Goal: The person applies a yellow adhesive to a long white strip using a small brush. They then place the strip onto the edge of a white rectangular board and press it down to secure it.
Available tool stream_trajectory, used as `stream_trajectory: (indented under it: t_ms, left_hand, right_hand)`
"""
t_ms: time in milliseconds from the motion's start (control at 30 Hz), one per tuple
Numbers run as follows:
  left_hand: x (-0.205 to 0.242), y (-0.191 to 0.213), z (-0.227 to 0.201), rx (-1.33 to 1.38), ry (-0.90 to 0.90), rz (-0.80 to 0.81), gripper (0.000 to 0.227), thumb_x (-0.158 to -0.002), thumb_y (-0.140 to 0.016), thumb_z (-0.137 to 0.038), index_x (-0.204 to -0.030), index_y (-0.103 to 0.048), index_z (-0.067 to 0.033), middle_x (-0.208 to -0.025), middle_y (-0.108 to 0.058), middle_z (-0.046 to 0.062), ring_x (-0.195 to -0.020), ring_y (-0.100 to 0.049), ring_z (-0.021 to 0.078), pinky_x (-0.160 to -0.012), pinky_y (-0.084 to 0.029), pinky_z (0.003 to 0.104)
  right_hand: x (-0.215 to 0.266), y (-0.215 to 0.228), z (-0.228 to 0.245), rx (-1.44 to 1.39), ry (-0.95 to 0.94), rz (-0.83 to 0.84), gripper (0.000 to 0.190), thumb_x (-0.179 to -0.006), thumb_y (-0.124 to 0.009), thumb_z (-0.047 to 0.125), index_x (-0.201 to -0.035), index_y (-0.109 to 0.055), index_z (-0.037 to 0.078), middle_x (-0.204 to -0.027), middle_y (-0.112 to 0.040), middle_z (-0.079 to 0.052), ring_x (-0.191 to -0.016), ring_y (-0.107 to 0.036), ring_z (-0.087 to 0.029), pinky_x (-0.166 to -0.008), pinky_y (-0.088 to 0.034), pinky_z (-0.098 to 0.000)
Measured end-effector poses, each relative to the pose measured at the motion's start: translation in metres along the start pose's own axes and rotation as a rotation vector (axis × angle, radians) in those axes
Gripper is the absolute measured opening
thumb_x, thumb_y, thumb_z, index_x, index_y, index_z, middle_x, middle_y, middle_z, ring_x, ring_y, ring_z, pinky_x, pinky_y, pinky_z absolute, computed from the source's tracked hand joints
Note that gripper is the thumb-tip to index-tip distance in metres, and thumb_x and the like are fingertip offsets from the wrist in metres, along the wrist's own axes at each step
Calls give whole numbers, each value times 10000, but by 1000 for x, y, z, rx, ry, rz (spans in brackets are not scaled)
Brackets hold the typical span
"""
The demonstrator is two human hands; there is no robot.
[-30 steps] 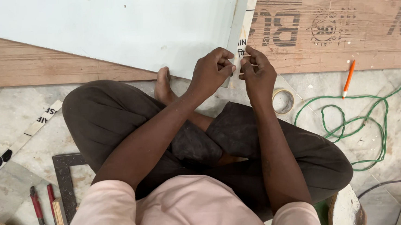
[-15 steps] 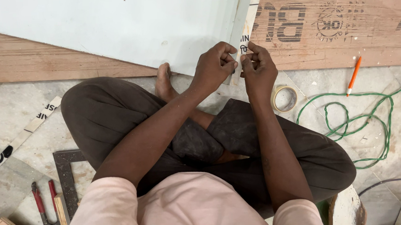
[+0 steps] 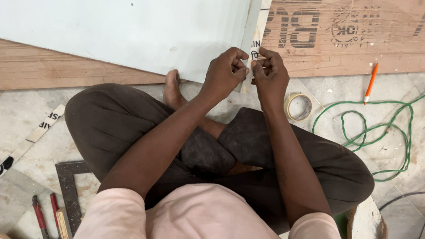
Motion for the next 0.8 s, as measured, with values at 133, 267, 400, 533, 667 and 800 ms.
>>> stream_trajectory:
  t_ms: [133,267,400,533,667,800]
  left_hand:
    - [2,1,-7,-18,-17,5,320,-879,-754,-62,-1172,-627,-39,-838,-737,46,-757,-714,133,-709,-565,294]
    - [10,4,-21,-22,-63,21,500,-895,-729,-61,-1368,-570,-75,-898,-741,56,-826,-732,152,-774,-572,300]
    - [28,0,-28,-157,-45,158,704,-877,-786,-118,-1506,-471,-147,-1154,-653,92,-976,-716,192,-819,-600,337]
    - [38,-6,-38,-256,-81,230,914,-804,-846,-159,-1562,-336,-191,-1344,-544,103,-1099,-667,236,-893,-593,371]
    - [37,-9,-37,-338,-88,254,1015,-781,-876,-190,-1588,-260,-199,-1404,-488,118,-1205,-606,296,-968,-551,420]
    - [36,-14,-34,-384,-82,291,1084,-753,-885,-209,-1603,-213,-204,-1431,-445,135,-1242,-570,327,-995,-532,437]
  right_hand:
    - [-1,1,0,-10,-14,-3,344,-974,-690,36,-1311,-628,3,-903,-675,-46,-710,-633,-80,-573,-536,-226]
    - [-2,1,4,-7,-20,3,362,-972,-700,48,-1321,-615,11,-938,-664,-47,-769,-652,-88,-601,-569,-232]
    - [-1,2,2,-25,-39,0,426,-965,-689,52,-1368,-558,9,-972,-645,-54,-805,-655,-99,-625,-577,-243]
    - [-3,7,-7,-131,-118,-26,383,-1000,-611,82,-1368,-549,-3,-999,-666,-61,-831,-679,-122,-687,-588,-274]
    - [-8,14,-21,-485,-229,-44,347,-999,-517,82,-1333,-538,-8,-1034,-676,-92,-886,-665,-163,-756,-596,-319]
    - [-7,11,-37,-563,-349,-40,355,-992,-451,113,-1324,-524,7,-1083,-642,-108,-952,-653,-197,-806,-607,-361]
Point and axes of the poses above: each hand's wrist, its own x-axis away from the middle knuckle, its own y-axis out of the back of the hand, z = x × y, the point moved 9 cm from there along -x, towards the middle knuckle
